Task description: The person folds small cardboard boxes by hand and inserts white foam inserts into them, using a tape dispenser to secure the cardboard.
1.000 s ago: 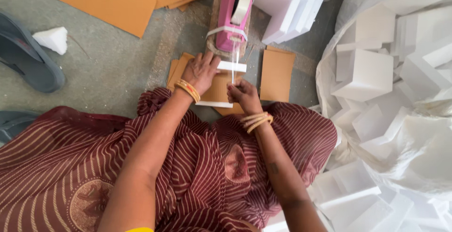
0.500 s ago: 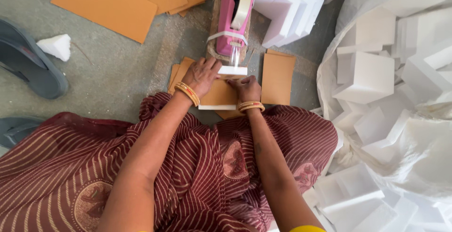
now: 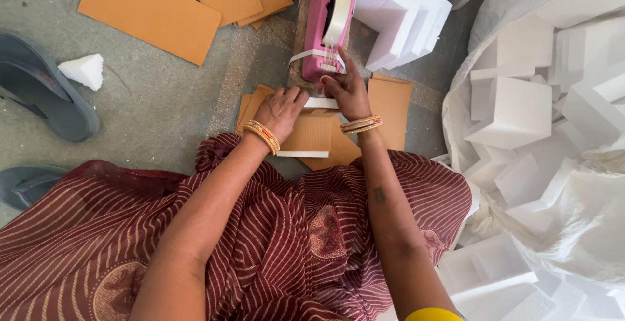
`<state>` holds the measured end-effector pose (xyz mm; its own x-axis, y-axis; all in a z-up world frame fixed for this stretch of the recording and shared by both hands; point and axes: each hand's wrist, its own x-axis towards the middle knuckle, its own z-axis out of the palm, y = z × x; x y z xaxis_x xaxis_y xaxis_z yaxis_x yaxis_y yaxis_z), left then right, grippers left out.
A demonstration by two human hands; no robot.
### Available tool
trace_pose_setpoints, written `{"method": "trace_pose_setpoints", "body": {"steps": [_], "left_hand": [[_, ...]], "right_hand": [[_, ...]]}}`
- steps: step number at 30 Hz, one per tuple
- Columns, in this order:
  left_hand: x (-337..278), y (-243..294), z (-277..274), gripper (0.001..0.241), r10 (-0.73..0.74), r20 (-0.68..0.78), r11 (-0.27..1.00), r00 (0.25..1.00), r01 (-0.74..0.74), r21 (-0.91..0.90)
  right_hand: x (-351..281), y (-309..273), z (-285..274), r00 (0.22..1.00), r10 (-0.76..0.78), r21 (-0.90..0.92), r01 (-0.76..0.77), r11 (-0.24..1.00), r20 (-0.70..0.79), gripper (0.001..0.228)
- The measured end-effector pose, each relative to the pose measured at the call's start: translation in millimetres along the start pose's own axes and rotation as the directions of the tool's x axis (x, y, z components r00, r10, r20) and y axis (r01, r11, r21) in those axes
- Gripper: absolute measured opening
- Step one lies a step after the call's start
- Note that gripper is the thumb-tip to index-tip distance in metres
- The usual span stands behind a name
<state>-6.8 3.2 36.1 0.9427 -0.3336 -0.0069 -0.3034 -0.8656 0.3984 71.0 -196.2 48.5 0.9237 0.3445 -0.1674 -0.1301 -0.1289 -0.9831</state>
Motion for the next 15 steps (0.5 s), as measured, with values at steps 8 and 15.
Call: {"method": "trace_pose_setpoints", "body": {"steps": [8, 15], "left_hand": [[-10.9, 0.9, 3.8, 0.062, 0.068, -0.086, 0.996, 0.994, -0.063, 0.055], [-47.0, 12.4, 18.8, 0.053, 0.187, -0.371, 0.982, 0.910, -0.167, 0.084]], "right_hand": [[2.4, 32.7, 11.0, 0.992, 0.037, 0.048, -0.032, 0.998, -0.120, 0.084], [-11.8, 103.1, -31.0, 0.916, 0.381, 0.077, -0.392, 0.917, 0.125, 0.071]]}}
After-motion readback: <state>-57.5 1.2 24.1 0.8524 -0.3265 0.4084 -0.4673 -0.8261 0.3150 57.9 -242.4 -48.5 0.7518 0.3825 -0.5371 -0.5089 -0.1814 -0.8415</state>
